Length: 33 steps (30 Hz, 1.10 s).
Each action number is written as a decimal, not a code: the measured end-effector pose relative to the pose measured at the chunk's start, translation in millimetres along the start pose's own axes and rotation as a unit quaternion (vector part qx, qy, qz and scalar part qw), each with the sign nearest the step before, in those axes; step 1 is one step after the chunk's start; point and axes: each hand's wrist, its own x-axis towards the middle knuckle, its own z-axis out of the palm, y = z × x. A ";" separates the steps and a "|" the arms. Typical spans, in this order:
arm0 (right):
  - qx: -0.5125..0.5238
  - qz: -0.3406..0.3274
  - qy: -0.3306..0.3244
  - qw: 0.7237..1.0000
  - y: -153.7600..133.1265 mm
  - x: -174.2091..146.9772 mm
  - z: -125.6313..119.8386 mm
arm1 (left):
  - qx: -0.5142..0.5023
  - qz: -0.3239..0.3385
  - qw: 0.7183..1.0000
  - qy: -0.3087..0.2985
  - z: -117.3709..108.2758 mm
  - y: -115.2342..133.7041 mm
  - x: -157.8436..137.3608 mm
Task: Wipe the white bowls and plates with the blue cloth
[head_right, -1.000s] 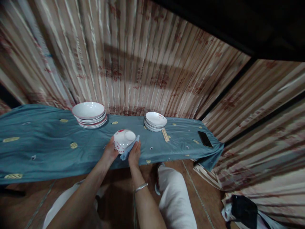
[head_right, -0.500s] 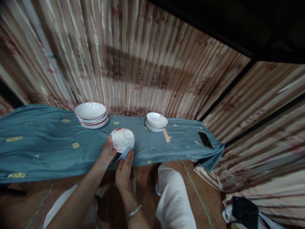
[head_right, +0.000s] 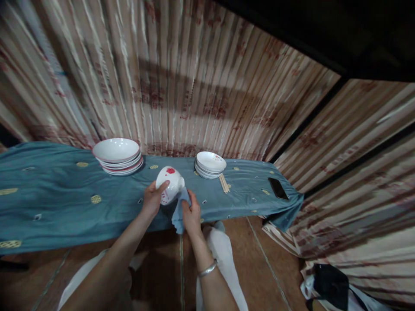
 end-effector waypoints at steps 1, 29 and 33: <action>0.011 0.008 -0.002 1.000 -0.4 6.7 -0.7 | 0.044 0.020 0.999 -0.018 0.9 -2.2 -0.8; -0.198 0.075 0.007 0.977 26.9 34.4 -78.9 | 0.527 0.319 0.703 -0.355 46.2 -60.3 -37.4; -0.180 0.094 0.043 0.978 41.2 42.1 -86.3 | 0.526 0.326 0.700 -0.357 51.1 -59.6 -35.5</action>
